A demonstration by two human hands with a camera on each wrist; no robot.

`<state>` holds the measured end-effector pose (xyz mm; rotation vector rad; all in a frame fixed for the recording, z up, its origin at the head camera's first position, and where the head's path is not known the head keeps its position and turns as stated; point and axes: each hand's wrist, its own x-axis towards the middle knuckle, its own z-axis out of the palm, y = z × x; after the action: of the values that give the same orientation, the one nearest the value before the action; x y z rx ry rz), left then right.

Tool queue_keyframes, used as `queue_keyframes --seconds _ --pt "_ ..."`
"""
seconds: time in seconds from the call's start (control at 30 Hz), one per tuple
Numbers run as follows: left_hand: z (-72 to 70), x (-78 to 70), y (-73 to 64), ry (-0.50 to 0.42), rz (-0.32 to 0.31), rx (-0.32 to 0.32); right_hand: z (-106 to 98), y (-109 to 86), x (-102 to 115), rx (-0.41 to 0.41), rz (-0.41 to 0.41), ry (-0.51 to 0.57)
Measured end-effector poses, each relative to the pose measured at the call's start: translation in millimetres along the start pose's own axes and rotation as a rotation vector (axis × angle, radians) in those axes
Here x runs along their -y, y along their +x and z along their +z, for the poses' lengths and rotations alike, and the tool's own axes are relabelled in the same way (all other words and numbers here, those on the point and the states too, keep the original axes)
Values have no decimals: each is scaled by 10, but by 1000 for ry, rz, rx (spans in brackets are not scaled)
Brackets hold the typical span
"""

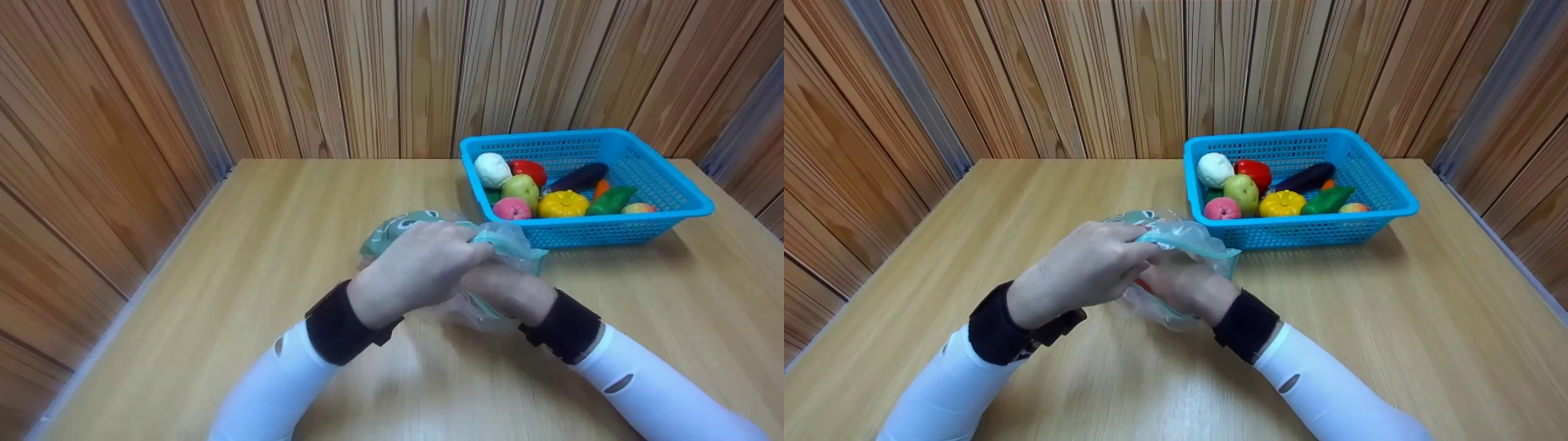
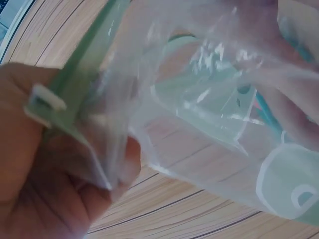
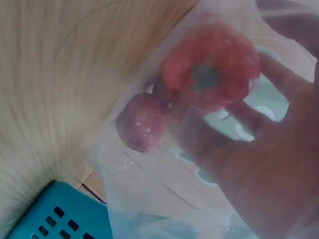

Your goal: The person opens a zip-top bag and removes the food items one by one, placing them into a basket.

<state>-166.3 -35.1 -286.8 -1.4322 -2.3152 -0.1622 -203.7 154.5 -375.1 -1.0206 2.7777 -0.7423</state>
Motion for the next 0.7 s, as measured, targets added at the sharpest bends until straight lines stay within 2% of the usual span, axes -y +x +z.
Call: queue_keyframes --seconds 0.07,0.13,0.27,0.43,0.5,0.57,0.63,0.7 --pt "17 5 -2 36 -22 -20 -2 9 -12 -1 -99 -128" --pt "37 11 0 82 -37 -36 5 28 -16 1 -163 -177" --pt "74 30 3 169 -101 -26 26 72 -15 21 -199 -221" --pt "87 46 17 254 -235 64 33 90 -32 31 -192 -310" --pt "93 47 16 260 -284 111 36 72 -50 34 -179 -242" --pt "100 48 9 254 -313 158 36 62 -62 41 -120 -86" --pt "109 52 -1 240 -325 204 38 54 -66 37 -19 136" --pt "116 62 -7 238 -322 237 30 56 -69 27 42 277"
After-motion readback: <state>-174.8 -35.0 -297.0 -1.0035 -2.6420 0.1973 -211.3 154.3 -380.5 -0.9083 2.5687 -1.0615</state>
